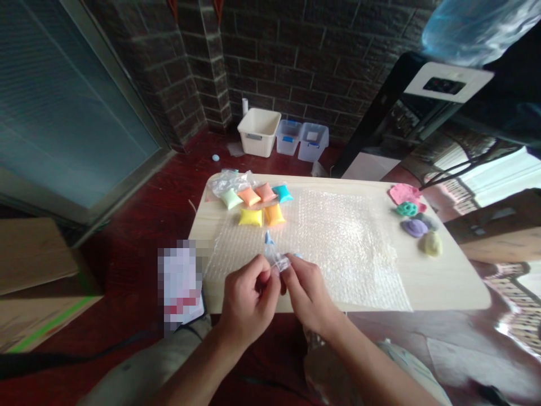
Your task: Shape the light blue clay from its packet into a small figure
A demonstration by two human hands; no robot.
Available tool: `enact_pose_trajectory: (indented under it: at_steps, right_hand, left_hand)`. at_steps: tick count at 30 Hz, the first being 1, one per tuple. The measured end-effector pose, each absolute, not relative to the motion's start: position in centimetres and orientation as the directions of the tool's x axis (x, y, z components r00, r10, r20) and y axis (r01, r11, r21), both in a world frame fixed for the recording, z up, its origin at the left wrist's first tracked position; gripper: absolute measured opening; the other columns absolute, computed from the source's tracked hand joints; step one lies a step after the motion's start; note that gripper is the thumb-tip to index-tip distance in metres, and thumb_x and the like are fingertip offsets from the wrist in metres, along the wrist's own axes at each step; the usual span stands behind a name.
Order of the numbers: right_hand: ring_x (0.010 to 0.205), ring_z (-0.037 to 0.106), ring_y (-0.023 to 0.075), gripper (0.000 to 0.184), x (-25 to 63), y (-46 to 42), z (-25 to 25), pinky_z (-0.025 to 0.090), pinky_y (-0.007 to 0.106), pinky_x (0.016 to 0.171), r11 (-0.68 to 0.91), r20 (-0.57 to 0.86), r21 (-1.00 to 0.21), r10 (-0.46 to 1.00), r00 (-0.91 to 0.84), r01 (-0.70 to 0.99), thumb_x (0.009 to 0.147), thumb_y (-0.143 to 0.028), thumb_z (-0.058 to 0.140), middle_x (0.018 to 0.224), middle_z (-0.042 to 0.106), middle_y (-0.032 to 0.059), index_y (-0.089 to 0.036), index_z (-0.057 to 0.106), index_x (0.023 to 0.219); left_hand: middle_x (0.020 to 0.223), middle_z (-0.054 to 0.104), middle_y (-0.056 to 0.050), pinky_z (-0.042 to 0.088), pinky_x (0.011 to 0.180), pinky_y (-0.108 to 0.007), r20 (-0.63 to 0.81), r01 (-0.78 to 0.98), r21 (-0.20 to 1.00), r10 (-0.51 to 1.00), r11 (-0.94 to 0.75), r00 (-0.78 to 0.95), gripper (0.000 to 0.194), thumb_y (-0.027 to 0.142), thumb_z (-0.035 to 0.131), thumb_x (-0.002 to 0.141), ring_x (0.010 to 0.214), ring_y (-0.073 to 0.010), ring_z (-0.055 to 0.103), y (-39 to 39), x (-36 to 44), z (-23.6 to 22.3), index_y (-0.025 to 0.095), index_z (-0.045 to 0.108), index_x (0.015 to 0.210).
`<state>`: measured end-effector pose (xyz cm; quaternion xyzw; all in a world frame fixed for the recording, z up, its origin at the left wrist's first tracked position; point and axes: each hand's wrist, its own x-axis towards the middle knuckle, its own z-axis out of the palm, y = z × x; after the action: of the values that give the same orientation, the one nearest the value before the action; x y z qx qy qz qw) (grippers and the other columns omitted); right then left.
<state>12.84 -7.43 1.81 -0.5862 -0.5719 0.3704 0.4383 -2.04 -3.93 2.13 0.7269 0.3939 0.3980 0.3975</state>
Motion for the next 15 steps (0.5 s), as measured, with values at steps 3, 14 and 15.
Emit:
enact_pose_trajectory:
  at_steps: [3, 14, 15]
  right_hand:
    - [0.053, 0.049, 0.0125, 0.033, 13.2, -7.1, 1.5, 0.036, 0.026, 0.051, -0.092, -0.096, -0.994, 0.993, 0.075, -0.059, 0.103, -0.042, 0.052, 0.063, 0.056, -0.0017, -0.021, 0.059, 0.078]
    - [0.040, 0.046, 0.0097, 0.032, 14.4, -6.4, 2.5, 0.029, 0.023, 0.041, -0.267, -0.311, -0.872, 0.950, 0.041, -0.411, 0.090, -0.041, 0.059, 0.051, 0.056, -0.0024, -0.019, 0.060, 0.067]
    - [0.038, 0.044, 0.0096, 0.033, 14.7, -6.3, 2.4, 0.029, 0.023, 0.040, -0.267, -0.314, -0.900, 0.945, 0.088, -0.344, 0.089, -0.040, 0.058, 0.048, 0.054, -0.0029, -0.020, 0.059, 0.063]
  left_hand:
    - [0.068, 0.051, 0.004, 0.038, 0.058, -0.025, 0.071, -0.006, 0.997, 0.926, -0.074, 0.371, 0.021, 0.032, 0.057, 0.098, 0.061, -0.0126, 0.049, -3.1, -2.1, 1.8, 0.021, 0.052, 0.081]
    - [0.069, 0.060, 0.002, 0.043, 0.060, -0.022, -0.245, -0.359, 0.821, 0.842, 0.444, 0.480, 0.025, 0.032, 0.080, 0.086, 0.061, -0.0096, 0.054, -0.8, -1.6, 1.3, 0.016, 0.062, 0.079]
    - [0.067, 0.060, 0.002, 0.042, 0.060, -0.022, -0.242, -0.331, 0.848, 0.857, 0.415, 0.455, 0.025, 0.032, 0.081, 0.085, 0.061, -0.0095, 0.053, -0.7, -1.7, 1.2, 0.016, 0.063, 0.079]
